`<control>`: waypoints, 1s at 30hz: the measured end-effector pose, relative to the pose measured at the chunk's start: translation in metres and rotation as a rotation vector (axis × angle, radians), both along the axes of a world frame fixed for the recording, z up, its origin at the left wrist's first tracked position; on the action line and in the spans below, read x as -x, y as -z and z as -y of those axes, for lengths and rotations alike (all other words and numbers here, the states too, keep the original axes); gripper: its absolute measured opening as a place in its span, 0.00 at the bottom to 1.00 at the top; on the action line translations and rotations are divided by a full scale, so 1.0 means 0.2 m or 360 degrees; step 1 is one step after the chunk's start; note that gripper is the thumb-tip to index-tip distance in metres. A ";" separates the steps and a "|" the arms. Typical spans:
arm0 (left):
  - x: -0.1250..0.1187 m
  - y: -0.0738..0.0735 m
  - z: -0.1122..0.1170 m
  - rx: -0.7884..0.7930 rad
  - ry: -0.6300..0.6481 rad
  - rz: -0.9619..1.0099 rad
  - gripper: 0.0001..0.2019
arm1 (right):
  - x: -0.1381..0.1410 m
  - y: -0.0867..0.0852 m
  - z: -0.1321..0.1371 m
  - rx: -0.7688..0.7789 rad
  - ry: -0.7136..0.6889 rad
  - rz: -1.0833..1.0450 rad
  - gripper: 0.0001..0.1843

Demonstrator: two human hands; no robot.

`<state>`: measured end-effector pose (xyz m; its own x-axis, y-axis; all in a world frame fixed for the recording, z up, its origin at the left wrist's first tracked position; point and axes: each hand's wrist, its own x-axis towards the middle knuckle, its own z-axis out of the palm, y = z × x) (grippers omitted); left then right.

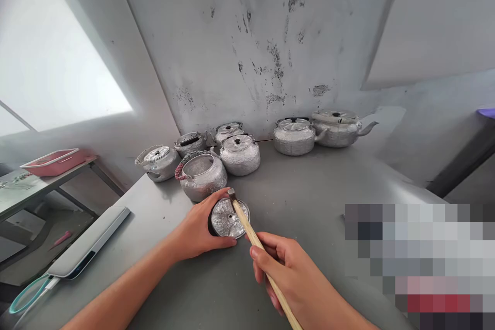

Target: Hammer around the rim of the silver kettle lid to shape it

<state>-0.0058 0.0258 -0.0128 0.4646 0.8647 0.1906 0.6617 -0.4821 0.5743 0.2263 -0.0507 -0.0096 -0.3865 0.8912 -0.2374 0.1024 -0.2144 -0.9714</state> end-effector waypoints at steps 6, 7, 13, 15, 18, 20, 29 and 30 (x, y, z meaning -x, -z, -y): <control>0.01 0.01 0.01 0.0014 -0.0004 -0.0001 0.51 | 0.00 0.02 0.01 -0.0014 -0.0011 0.0066 0.19; 0.01 0.01 0.01 0.0008 -0.0007 -0.0004 0.51 | 0.00 0.01 0.02 -0.0030 -0.0010 0.0072 0.19; 0.01 0.02 0.00 -0.0001 -0.0030 -0.0068 0.49 | -0.01 -0.07 0.04 -0.0193 0.0045 0.0083 0.18; 0.00 0.01 0.01 0.0009 -0.0029 -0.0082 0.49 | -0.05 -0.13 0.02 -0.0279 0.0119 0.0182 0.18; 0.00 -0.01 0.02 0.0029 -0.0044 -0.0091 0.47 | -0.21 -0.26 -0.04 -0.0497 0.0286 0.0481 0.15; -0.01 -0.02 0.03 0.0042 -0.0062 -0.0097 0.46 | -0.35 -0.34 -0.08 -0.0589 0.0515 0.0844 0.11; -0.02 -0.03 0.04 0.0042 -0.0114 -0.0094 0.45 | -0.79 -0.35 -0.19 -0.0149 0.0739 0.1857 0.22; -0.02 -0.03 0.04 0.0065 -0.0109 -0.0109 0.45 | -0.80 -0.34 -0.20 -0.0140 0.0717 0.1854 0.20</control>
<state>-0.0024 0.0179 -0.0070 0.4148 0.9013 0.1247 0.7306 -0.4116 0.5449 0.3861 -0.0112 0.0574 0.3559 0.9197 -0.1660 0.8438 -0.3926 -0.3659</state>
